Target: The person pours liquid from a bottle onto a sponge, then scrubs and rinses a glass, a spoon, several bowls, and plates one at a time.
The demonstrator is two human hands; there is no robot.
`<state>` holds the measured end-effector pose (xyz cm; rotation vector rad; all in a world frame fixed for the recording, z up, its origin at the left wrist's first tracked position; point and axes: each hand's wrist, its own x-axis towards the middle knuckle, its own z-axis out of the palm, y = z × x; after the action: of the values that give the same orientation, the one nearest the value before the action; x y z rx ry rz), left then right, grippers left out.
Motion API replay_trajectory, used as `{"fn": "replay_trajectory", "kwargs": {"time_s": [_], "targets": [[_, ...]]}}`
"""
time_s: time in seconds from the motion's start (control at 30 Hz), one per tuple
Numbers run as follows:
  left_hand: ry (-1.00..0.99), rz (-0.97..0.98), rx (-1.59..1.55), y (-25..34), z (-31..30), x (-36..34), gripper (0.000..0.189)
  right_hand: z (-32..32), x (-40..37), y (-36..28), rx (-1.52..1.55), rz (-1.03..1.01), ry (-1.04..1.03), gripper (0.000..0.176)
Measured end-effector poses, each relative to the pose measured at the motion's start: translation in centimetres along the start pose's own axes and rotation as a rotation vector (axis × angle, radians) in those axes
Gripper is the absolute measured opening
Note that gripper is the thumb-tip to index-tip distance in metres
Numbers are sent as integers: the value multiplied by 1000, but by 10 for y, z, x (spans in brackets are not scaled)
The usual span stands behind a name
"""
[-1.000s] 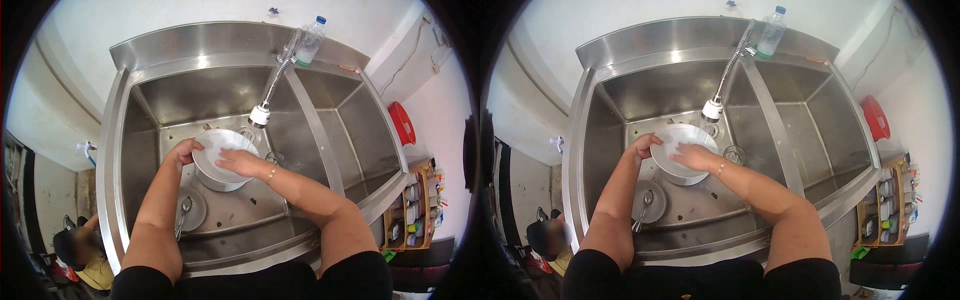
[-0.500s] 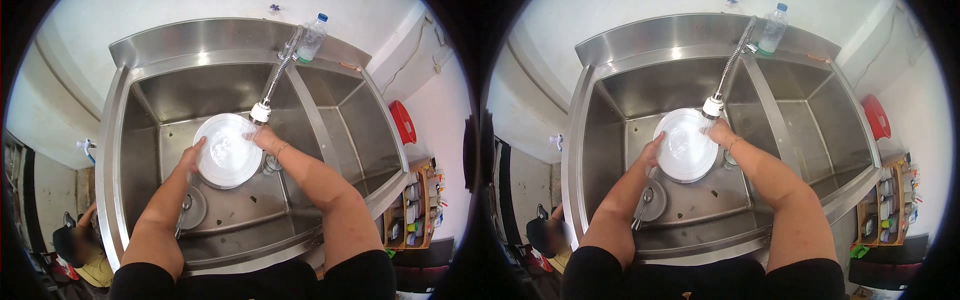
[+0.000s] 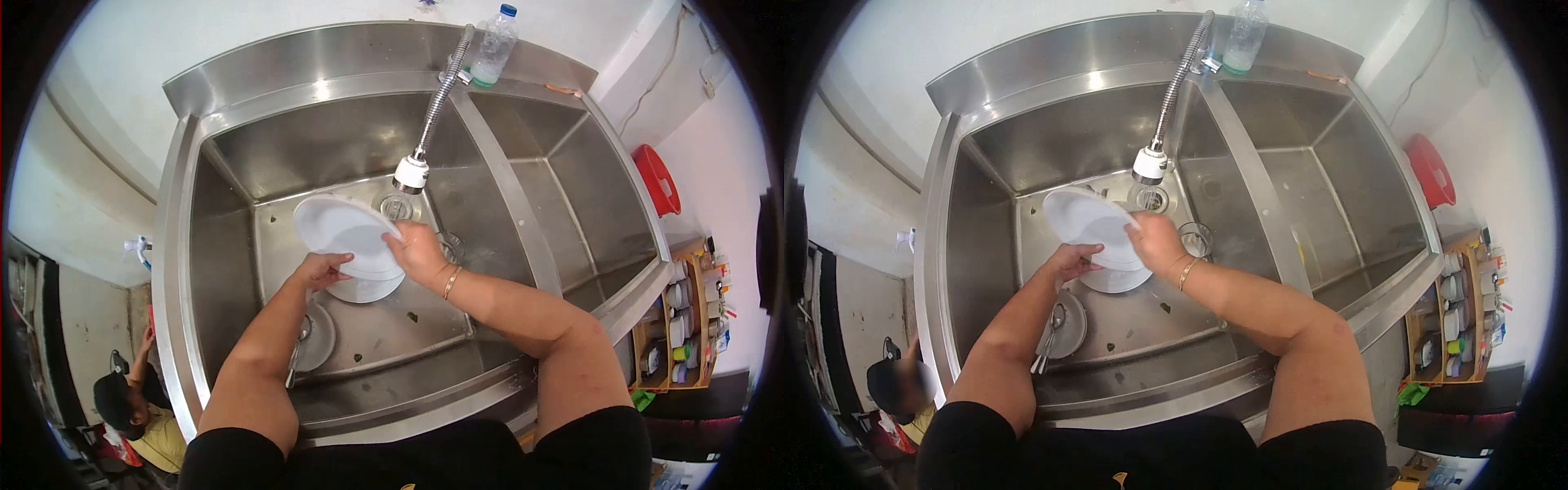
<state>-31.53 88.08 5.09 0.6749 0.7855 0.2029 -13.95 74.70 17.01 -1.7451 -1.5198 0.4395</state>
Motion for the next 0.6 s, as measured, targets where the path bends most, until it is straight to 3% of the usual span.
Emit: {"fn": "replay_trajectory", "kwargs": {"time_s": [0.03, 0.13, 0.23, 0.4, 0.47, 0.5, 0.57, 0.6], "targets": [[48, -58, 83, 2, 1, -2, 42, -2, -3, -11, -1, 1, 6, 21], [-91, 52, 61, 0, -4, 8, 34, -12, -6, -33, -401, -380, -72, 36], [-165, 144, -85, 19, 21, -3, 29, -26, -8, -51, -502, -459, -82, 42], [-260, 268, 75, 35, 14, 8, 30, -57, -12, -77, -546, -555, -19, 46], [-637, 294, -47, 53, 16, 3, 35, -68, -14, -84, -561, -560, -12, 48], [-637, 295, -45, 61, 24, -4, 35, -73, -13, -86, -566, -605, 42, 50], [-406, 340, 92, 81, 40, -21, 39, -84, -14, -97, -570, -653, 100, 52], [-468, 377, 83, 89, 54, -34, 38, -90, -16, -105, -556, -657, 127, 54]]}}
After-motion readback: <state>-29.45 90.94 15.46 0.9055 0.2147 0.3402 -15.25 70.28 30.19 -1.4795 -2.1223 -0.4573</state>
